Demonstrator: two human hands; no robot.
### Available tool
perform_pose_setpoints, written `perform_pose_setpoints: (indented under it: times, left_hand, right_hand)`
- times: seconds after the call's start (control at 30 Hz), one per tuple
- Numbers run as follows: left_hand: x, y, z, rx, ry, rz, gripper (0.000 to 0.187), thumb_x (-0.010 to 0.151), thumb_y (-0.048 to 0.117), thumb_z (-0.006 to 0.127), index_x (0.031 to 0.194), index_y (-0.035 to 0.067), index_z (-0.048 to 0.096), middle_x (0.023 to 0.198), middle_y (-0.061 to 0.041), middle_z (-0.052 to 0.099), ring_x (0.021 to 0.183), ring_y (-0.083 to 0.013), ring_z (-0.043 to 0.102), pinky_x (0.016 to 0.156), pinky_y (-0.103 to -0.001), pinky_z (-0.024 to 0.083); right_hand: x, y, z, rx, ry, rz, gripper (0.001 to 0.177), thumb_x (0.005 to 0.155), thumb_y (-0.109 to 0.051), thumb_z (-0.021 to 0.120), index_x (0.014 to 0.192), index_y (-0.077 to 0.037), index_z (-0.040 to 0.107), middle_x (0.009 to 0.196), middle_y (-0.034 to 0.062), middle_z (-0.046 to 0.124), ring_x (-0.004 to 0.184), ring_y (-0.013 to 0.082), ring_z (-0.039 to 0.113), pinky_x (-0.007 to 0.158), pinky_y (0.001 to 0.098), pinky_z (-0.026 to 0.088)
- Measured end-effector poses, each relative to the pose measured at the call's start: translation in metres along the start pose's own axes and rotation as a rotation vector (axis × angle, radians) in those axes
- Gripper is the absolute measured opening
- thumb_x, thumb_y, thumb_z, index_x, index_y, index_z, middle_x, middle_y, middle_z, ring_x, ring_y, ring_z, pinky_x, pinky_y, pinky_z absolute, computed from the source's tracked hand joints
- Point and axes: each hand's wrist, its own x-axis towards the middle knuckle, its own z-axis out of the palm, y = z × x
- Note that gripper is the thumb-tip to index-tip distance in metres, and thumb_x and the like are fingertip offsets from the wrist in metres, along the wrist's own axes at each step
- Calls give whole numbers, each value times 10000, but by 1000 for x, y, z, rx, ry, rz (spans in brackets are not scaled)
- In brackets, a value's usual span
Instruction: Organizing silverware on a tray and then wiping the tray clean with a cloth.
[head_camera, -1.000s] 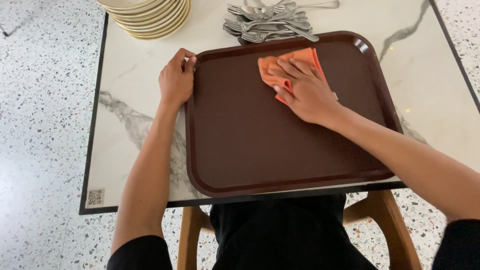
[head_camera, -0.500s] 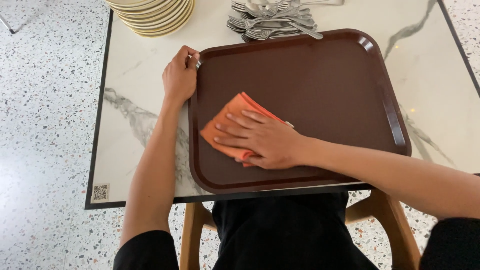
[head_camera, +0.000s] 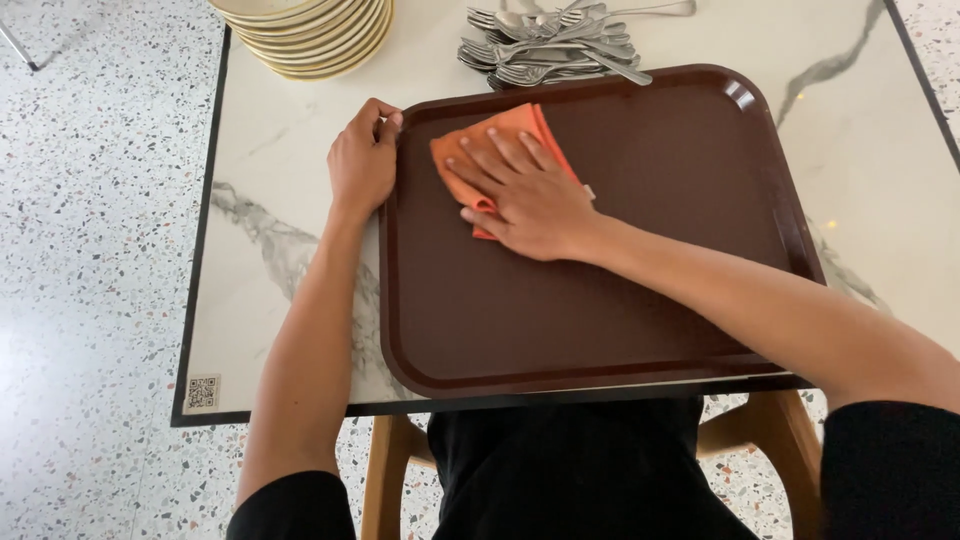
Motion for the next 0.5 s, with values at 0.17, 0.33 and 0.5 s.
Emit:
perform_pose_setpoints:
  times: [0.17,0.33,0.5]
  left_hand:
    - [0,2,-2,-2,-12,-4,145,1048,279,465,968,219,571,812,64,672,779,-211,606,764,-377,412]
    - [-2,3,-4,-8,-19,-17,156,1072,282,456,985,207,561,727,47,531,725,-202,500,743,-357,383]
    - [-2,1,-4,-6,-14,-2,169,1069,309,452,995,207,565,732,43,536,722,-207,499,751,-361,386]
  right_hand:
    - [-11,-41,10,31,-62,-213,660,1083,-523,188,1653,-212,65,1722,80,56,1571,309,-18,1236,515,-28]
    - [-80,-47,1,93,-31,-576,721,1002,-381,501,1649,-216,227,1721,43,197,1570,366,157,1236,528,128]
    - [-63,26,2,-60,-12,-582,717,1058,-622,128,1669,-247,138,1733,67,101,1586,298,66,1261,497,30]
